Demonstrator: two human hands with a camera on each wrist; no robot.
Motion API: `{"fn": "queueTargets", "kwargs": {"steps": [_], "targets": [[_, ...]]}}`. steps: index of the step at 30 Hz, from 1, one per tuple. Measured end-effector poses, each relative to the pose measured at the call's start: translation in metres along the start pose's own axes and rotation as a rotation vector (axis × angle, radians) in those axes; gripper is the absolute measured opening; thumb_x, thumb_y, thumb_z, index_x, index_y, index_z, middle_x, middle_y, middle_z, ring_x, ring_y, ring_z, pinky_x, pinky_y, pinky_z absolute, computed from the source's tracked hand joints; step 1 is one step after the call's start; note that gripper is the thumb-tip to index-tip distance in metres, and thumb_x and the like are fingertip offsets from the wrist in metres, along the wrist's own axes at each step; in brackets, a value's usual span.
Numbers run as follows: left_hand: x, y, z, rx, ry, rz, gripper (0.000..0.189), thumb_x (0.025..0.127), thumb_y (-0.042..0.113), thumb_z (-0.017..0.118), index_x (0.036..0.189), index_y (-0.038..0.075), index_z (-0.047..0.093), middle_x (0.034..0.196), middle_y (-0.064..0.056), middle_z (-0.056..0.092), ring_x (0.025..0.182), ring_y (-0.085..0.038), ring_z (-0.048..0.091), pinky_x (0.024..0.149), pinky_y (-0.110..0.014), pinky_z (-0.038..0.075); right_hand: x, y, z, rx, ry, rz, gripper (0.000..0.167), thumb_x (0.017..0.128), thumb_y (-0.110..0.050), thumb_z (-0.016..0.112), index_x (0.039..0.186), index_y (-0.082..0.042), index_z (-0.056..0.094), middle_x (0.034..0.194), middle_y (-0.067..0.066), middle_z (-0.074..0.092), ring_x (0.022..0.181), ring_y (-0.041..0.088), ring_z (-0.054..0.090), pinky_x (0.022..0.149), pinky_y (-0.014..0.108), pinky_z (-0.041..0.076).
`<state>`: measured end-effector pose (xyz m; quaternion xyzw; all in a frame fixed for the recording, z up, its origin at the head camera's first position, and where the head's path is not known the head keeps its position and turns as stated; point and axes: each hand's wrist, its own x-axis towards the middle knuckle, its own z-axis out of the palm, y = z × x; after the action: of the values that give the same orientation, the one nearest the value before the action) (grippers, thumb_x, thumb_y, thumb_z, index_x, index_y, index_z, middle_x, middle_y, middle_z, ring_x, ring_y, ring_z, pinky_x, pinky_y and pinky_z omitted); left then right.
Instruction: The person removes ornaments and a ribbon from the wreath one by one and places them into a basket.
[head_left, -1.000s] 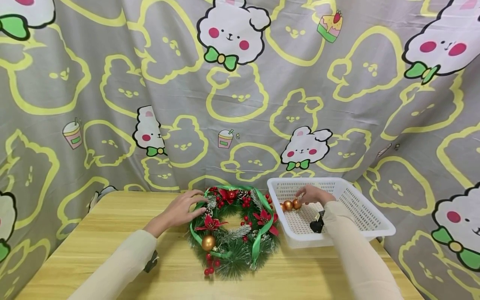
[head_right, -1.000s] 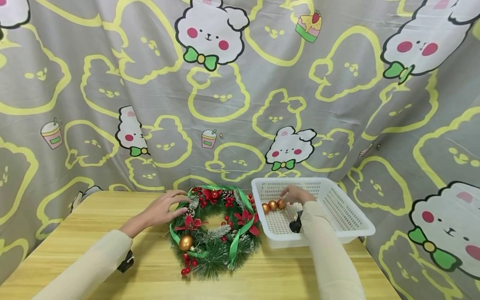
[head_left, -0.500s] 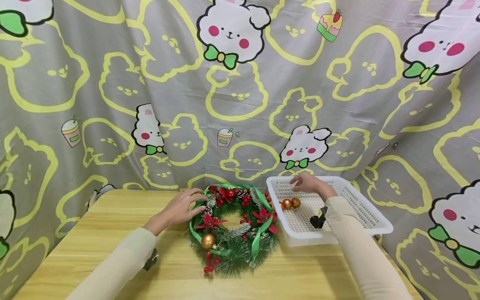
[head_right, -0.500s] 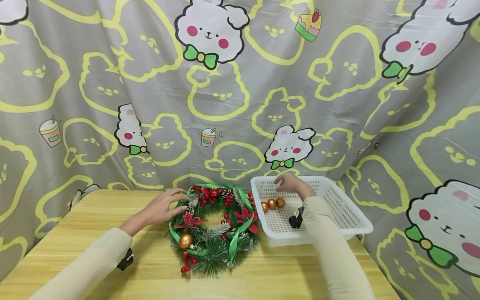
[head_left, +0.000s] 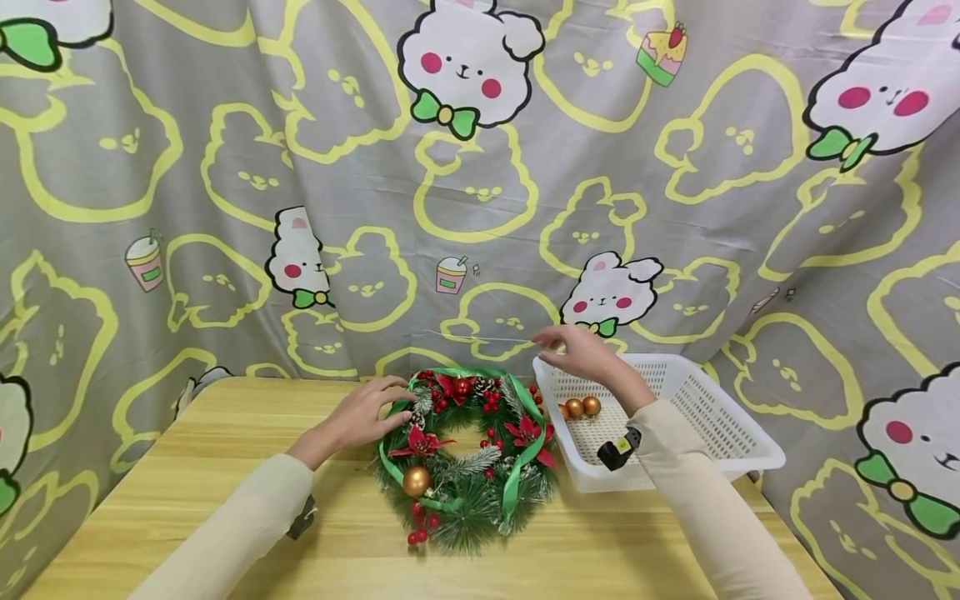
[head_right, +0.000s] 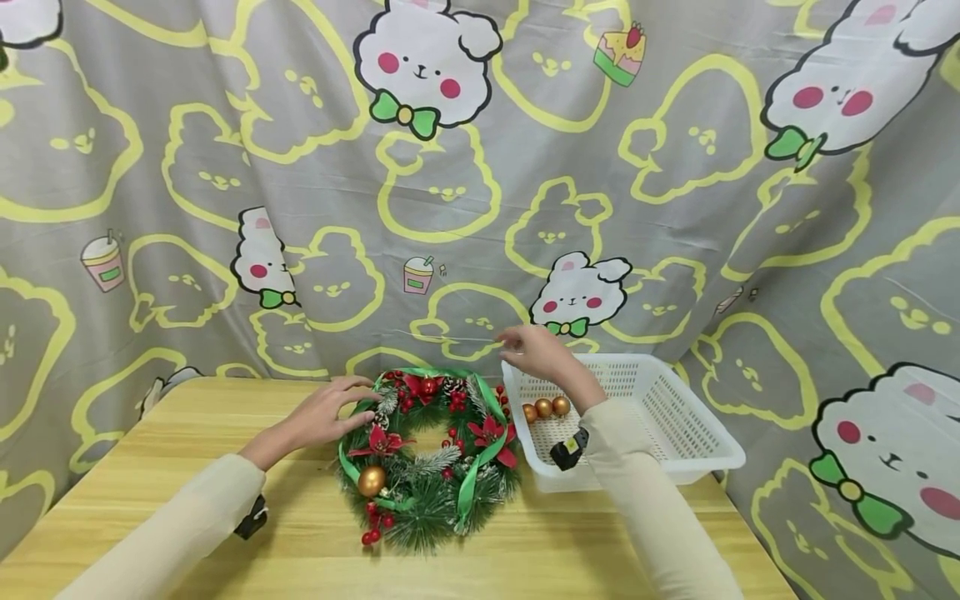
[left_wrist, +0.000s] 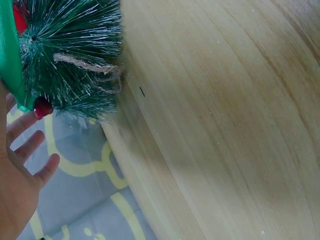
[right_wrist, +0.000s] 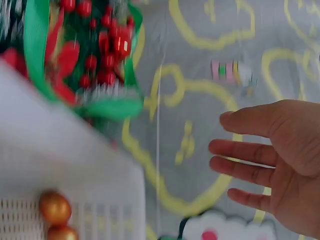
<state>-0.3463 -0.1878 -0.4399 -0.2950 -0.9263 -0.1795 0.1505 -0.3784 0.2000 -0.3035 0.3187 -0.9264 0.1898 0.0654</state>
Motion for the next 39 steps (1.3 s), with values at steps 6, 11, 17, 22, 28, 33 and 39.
{"fn": "queueTargets", "kwargs": {"steps": [6, 11, 17, 22, 28, 33, 39], "targets": [[0.000, 0.001, -0.001, -0.002, 0.001, 0.000, 0.033, 0.100, 0.034, 0.066, 0.128, 0.018, 0.071, 0.141, -0.016, 0.058, 0.129, -0.041, 0.056, 0.105, -0.064, 0.045, 0.006, -0.046, 0.013, 0.009, 0.042, -0.157, 0.029, 0.098, -0.014, 0.069, 0.126, -0.007, 0.072, 0.125, 0.010, 0.073, 0.116, 0.029, 0.068, 0.101, 0.047, 0.055], [0.000, 0.002, -0.002, -0.005, 0.002, 0.000, 0.032, 0.100, 0.034, 0.066, 0.127, 0.018, 0.072, 0.141, -0.016, 0.059, 0.129, -0.042, 0.056, 0.105, -0.064, 0.046, 0.007, -0.080, 0.031, -0.063, 0.050, -0.319, 0.030, 0.097, -0.019, 0.071, 0.126, -0.011, 0.072, 0.125, 0.007, 0.073, 0.120, 0.024, 0.066, 0.104, 0.044, 0.053], [0.000, 0.002, -0.002, -0.003, 0.009, 0.006, 0.031, 0.099, 0.032, 0.067, 0.126, 0.017, 0.072, 0.140, -0.017, 0.059, 0.127, -0.041, 0.057, 0.104, -0.063, 0.047, 0.002, -0.114, 0.055, -0.104, 0.045, -0.517, 0.030, 0.096, -0.024, 0.073, 0.124, -0.014, 0.072, 0.119, 0.002, 0.073, 0.110, 0.016, 0.068, 0.096, 0.034, 0.057], [-0.001, 0.002, -0.001, 0.000, 0.014, 0.016, 0.031, 0.100, 0.031, 0.067, 0.126, 0.015, 0.072, 0.139, -0.017, 0.059, 0.126, -0.041, 0.058, 0.102, -0.062, 0.048, -0.005, -0.130, 0.077, -0.116, 0.018, -0.640, 0.030, 0.096, -0.025, 0.073, 0.124, -0.014, 0.072, 0.122, 0.001, 0.072, 0.115, 0.015, 0.067, 0.101, 0.031, 0.054], [-0.001, 0.003, -0.002, 0.001, 0.018, 0.017, 0.031, 0.099, 0.030, 0.068, 0.126, 0.015, 0.072, 0.139, -0.017, 0.059, 0.127, -0.041, 0.057, 0.103, -0.062, 0.047, -0.012, -0.139, 0.101, -0.135, -0.084, -0.699, 0.031, 0.097, -0.025, 0.073, 0.126, -0.016, 0.071, 0.124, -0.001, 0.071, 0.116, 0.014, 0.065, 0.103, 0.028, 0.052], [-0.001, 0.002, -0.002, 0.012, 0.006, 0.019, 0.032, 0.100, 0.031, 0.067, 0.127, 0.015, 0.071, 0.140, -0.017, 0.059, 0.127, -0.041, 0.057, 0.103, -0.062, 0.048, -0.019, -0.140, 0.114, -0.177, -0.129, -0.709, 0.032, 0.096, -0.029, 0.073, 0.126, -0.015, 0.072, 0.124, -0.002, 0.071, 0.116, 0.014, 0.065, 0.103, 0.024, 0.051], [-0.001, 0.003, -0.002, 0.009, 0.010, 0.024, 0.032, 0.100, 0.031, 0.067, 0.127, 0.016, 0.072, 0.140, -0.017, 0.059, 0.127, -0.041, 0.057, 0.103, -0.062, 0.048, -0.023, -0.141, 0.120, -0.206, -0.155, -0.718, 0.035, 0.095, -0.029, 0.074, 0.128, -0.015, 0.071, 0.131, 0.001, 0.070, 0.121, 0.015, 0.064, 0.106, 0.026, 0.051]]}}
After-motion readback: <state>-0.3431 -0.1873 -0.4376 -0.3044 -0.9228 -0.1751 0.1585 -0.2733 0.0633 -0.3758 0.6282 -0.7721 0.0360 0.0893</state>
